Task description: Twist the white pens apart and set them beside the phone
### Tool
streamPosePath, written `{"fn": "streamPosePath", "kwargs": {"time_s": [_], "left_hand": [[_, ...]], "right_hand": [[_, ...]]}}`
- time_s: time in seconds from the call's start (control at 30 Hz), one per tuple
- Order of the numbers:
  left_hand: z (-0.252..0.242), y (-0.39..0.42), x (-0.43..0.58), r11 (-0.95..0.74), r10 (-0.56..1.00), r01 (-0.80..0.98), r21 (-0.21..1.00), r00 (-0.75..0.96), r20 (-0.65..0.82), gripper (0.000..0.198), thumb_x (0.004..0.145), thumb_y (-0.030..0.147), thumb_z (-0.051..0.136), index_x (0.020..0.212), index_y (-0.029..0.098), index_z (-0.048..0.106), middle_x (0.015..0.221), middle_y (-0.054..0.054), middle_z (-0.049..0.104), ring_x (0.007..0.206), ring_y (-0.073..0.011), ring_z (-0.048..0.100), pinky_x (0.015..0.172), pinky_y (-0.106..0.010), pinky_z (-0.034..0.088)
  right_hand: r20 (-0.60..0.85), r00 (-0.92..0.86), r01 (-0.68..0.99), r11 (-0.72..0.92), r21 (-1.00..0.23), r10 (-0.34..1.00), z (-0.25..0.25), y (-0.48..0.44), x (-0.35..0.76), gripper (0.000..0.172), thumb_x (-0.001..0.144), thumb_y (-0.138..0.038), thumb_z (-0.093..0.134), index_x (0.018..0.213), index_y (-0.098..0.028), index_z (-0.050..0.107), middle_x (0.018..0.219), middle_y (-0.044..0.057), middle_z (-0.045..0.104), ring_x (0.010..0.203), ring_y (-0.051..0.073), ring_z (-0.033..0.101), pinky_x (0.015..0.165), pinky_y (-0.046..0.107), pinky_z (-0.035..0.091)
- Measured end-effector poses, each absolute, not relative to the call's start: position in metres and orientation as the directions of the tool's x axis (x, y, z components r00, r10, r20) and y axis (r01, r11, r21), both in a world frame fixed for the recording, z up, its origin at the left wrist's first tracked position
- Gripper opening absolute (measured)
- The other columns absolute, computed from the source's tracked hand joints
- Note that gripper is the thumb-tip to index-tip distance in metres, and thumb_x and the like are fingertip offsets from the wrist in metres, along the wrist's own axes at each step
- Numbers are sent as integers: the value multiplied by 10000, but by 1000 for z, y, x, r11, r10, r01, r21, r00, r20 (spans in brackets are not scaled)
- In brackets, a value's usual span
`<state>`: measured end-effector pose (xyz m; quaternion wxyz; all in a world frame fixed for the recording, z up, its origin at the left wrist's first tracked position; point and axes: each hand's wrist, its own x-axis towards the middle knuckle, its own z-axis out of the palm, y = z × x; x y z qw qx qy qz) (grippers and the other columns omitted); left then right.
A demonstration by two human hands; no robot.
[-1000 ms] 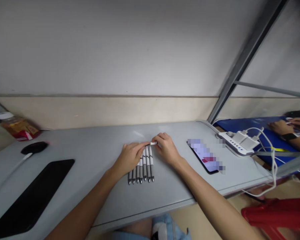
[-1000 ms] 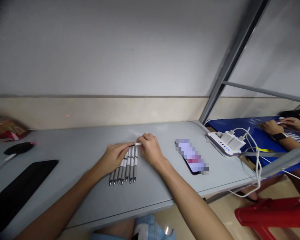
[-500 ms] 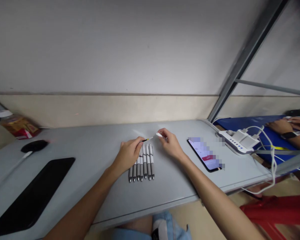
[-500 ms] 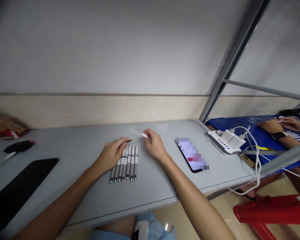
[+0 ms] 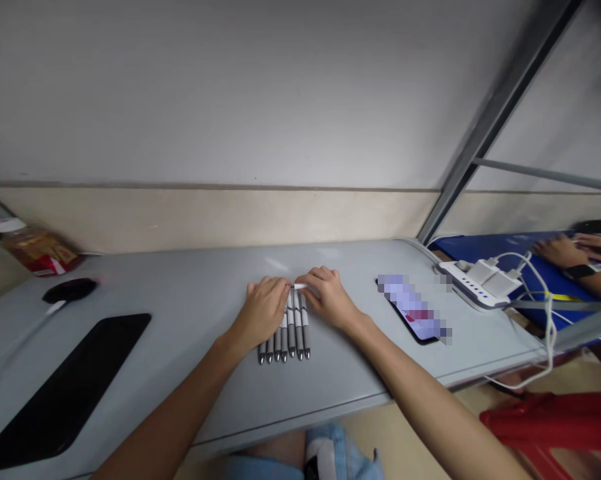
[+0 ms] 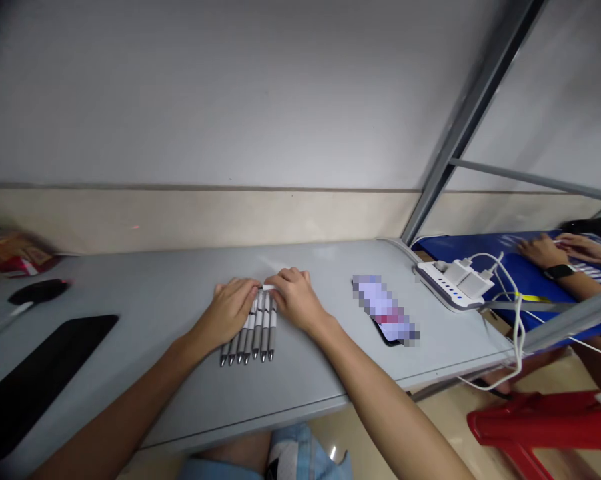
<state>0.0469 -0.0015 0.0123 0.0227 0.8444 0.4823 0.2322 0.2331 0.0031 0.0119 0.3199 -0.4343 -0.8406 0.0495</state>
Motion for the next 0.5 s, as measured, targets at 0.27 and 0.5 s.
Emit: {"fn": "streamPosePath", "kwargs": {"time_s": [0.27, 0.5], "left_hand": [[7, 1, 47, -562, 802, 793, 237, 452, 390, 255, 984, 248, 300, 958, 189, 546, 941, -45, 626, 930, -218, 509, 788, -359, 319], [13, 0, 49, -601, 759, 764, 234, 454, 467, 182, 958, 217, 371, 939, 186, 549, 941, -50, 605, 918, -216, 491, 789, -348, 365]], "right_hand": [[514, -449, 695, 647, -314, 731, 10, 4, 232, 207, 943, -189, 488, 1075, -184, 647, 956, 69, 642, 894, 179, 526, 796, 308, 298], [449, -508, 677, 663, -319, 735, 11, 4, 230, 275, 990, -243, 385, 1070, -158, 634, 906, 69, 642, 812, 154, 550, 751, 278, 327]]}}
